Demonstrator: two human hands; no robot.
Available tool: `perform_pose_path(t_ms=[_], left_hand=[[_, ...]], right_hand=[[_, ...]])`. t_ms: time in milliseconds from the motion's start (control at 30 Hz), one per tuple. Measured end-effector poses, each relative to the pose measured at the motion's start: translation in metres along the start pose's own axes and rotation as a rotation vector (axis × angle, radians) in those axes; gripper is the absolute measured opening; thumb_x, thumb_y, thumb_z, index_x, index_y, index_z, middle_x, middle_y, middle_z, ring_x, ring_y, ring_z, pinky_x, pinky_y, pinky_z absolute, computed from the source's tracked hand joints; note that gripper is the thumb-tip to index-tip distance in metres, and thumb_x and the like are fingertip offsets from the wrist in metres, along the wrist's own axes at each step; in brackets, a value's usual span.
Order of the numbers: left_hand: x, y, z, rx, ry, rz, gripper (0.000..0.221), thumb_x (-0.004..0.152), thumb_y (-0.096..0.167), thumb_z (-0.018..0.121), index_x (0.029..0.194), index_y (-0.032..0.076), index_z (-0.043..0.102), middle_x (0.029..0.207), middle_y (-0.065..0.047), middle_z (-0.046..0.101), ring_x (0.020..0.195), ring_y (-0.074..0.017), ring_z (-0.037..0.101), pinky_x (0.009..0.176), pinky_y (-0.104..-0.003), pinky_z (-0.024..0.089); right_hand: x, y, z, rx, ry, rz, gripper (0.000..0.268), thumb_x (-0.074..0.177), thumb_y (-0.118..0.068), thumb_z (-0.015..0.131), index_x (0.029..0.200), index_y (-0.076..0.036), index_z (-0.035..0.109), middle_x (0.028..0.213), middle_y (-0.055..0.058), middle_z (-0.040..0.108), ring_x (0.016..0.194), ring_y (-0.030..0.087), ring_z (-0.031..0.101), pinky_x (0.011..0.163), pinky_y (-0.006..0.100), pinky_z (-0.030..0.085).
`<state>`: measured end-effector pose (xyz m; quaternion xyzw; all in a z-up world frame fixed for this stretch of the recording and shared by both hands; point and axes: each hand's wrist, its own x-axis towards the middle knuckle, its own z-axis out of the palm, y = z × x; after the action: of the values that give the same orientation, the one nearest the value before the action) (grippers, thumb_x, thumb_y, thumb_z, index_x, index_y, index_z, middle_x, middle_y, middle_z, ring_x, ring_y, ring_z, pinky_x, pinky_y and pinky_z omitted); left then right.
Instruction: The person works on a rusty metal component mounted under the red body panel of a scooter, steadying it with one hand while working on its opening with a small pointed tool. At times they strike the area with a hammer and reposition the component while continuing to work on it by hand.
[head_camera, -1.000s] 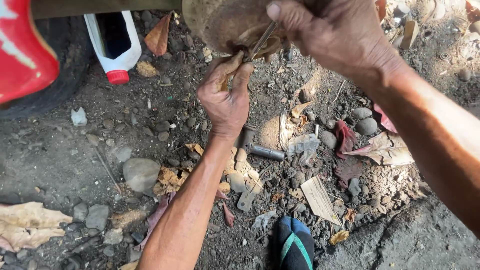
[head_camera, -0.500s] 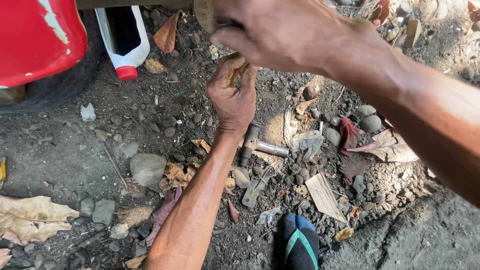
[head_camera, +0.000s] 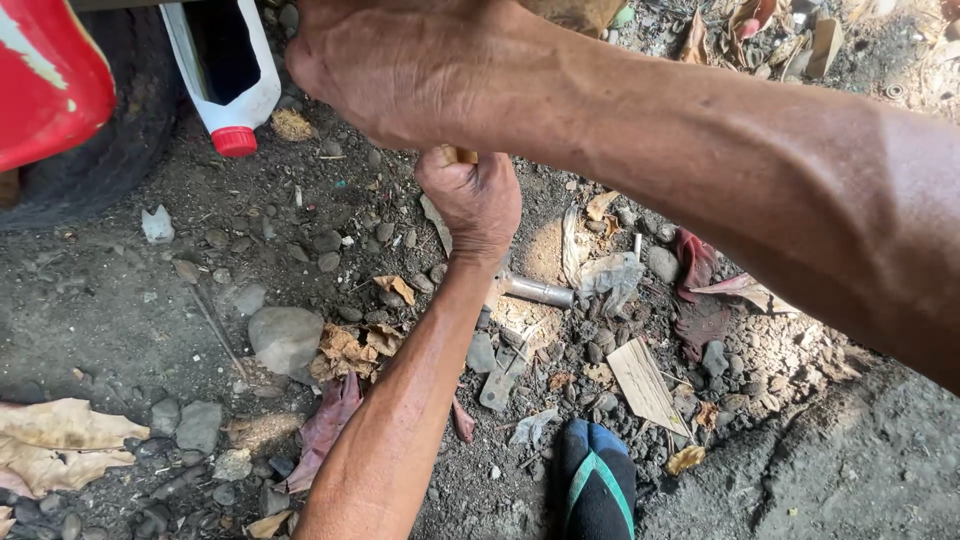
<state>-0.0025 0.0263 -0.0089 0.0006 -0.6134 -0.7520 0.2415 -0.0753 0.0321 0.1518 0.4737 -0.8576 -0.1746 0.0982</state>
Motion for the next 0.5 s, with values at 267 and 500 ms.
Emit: perform_pose_path(t_ms=[267,500], left_hand=[[0.004,0.02,0.003,-0.138,-0.109,0.005,0.017,0.097,0.016,0.069,0.11,0.006,0.065,0.098,-0.006,0.072,0.088,-0.0165,0.073,0.082,-0.027,0.066],[0.001,0.01,0.004,-0.294,-0.121,-0.013,0.019,0.096,-0.001,0.069,0.114,0.004,0.064,0.104,-0.009,0.072,0.095,-0.0218,0.075,0.093,-0.031,0.068]], right_hand=[[-0.03,0.027,0.037,0.651,0.276,-0.066,0.02,0.107,-0.016,0.065,0.12,-0.003,0.072,0.098,0.005,0.075,0.05,0.011,0.059,0.045,0.02,0.051],[-0.074,0.046,0.019,0.704,0.133,0.19,0.024,0.116,-0.023,0.07,0.101,-0.005,0.071,0.074,0.007,0.072,0.037,0.015,0.056,0.028,0.024,0.045]])
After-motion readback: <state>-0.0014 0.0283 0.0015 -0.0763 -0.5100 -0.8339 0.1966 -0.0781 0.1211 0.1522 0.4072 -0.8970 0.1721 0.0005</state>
